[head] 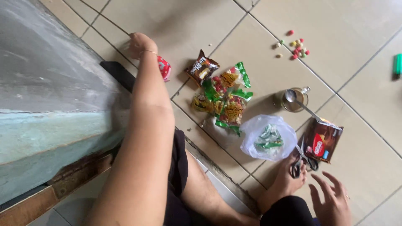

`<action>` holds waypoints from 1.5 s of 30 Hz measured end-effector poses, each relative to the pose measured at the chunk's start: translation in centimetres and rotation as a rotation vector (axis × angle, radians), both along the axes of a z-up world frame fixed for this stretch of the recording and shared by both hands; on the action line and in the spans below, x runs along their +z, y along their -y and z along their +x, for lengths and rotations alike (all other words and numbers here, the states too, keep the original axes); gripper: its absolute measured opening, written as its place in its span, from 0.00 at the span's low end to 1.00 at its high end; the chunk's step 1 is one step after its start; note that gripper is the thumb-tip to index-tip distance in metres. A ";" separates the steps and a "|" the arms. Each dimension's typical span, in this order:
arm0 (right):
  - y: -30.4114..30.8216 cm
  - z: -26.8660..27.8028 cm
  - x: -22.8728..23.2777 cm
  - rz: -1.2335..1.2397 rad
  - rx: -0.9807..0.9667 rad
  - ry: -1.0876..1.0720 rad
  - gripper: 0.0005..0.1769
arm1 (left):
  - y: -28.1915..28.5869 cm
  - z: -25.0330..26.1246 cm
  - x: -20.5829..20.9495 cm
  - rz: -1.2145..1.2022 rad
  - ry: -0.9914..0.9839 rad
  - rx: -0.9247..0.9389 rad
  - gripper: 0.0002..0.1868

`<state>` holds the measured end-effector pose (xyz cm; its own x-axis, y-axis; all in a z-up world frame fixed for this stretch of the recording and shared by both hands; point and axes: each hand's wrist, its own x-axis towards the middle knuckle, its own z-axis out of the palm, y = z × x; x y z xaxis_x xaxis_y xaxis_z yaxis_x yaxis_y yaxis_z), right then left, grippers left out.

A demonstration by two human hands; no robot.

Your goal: Sealing individual snack portions into small plastic bags using scissors and a lighter.

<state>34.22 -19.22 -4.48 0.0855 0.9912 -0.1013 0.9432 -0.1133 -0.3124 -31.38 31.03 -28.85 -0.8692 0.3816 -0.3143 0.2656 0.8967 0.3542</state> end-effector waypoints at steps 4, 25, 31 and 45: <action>-0.7 -0.2 0.5 0.028 -0.008 0.040 0.22 | 1.6 1.1 1.9 -0.033 -0.227 -0.052 0.17; -2.4 -2.0 2.4 0.002 0.081 0.011 0.24 | 1.8 1.4 7.4 0.208 0.079 0.002 0.13; -3.2 -3.0 4.1 -0.043 0.062 0.026 0.23 | 0.9 1.6 6.7 0.180 0.097 -0.040 0.30; -8.7 -6.5 13.1 0.304 0.085 -0.042 0.10 | 7.1 25.6 27.7 1.368 0.655 -1.114 0.08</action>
<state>27.68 -10.49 8.65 0.0032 0.9800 0.1989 0.9310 0.0697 -0.3583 -5.79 23.89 -1.17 0.0360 0.8535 0.5199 -0.0053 -0.5200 0.8541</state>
